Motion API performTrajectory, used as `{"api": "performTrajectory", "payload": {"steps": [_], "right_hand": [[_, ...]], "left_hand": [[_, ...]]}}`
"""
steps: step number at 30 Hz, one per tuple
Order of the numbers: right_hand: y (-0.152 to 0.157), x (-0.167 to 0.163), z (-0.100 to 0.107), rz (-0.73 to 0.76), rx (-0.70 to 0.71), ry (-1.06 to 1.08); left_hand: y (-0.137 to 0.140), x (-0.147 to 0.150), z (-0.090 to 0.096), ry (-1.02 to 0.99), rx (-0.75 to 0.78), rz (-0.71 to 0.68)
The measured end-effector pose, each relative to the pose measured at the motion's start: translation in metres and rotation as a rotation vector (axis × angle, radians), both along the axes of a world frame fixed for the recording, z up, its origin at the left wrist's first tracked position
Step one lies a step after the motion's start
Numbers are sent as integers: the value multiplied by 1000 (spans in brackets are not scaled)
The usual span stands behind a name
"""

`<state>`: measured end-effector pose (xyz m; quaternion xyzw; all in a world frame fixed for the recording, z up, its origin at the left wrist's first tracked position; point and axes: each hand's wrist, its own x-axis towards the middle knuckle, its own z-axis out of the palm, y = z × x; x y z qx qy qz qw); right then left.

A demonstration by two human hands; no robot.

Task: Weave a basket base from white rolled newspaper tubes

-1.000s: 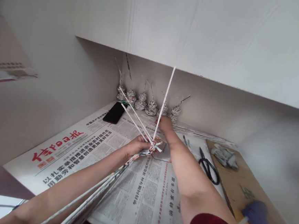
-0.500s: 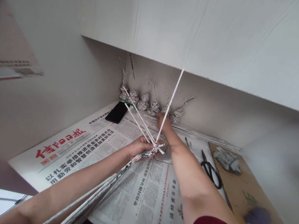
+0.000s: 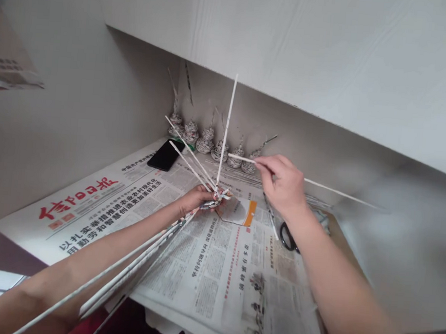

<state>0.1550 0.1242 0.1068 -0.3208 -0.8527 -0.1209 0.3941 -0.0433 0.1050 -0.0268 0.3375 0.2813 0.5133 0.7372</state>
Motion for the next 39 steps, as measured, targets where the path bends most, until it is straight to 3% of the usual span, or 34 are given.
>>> {"api": "performTrajectory", "payload": {"steps": [5, 12, 31, 39], "right_hand": [[-35, 22, 10, 22, 49, -327], [-48, 33, 13, -77, 153, -574], [-53, 22, 12, -133, 229, -752], [-59, 17, 8, -197, 171, -836]], "left_hand": [[-4, -1, 6, 27, -22, 4], [-5, -2, 8, 63, -33, -26], [-3, -1, 3, 113, -17, -24], [-2, 5, -9, 126, -31, 31]]}}
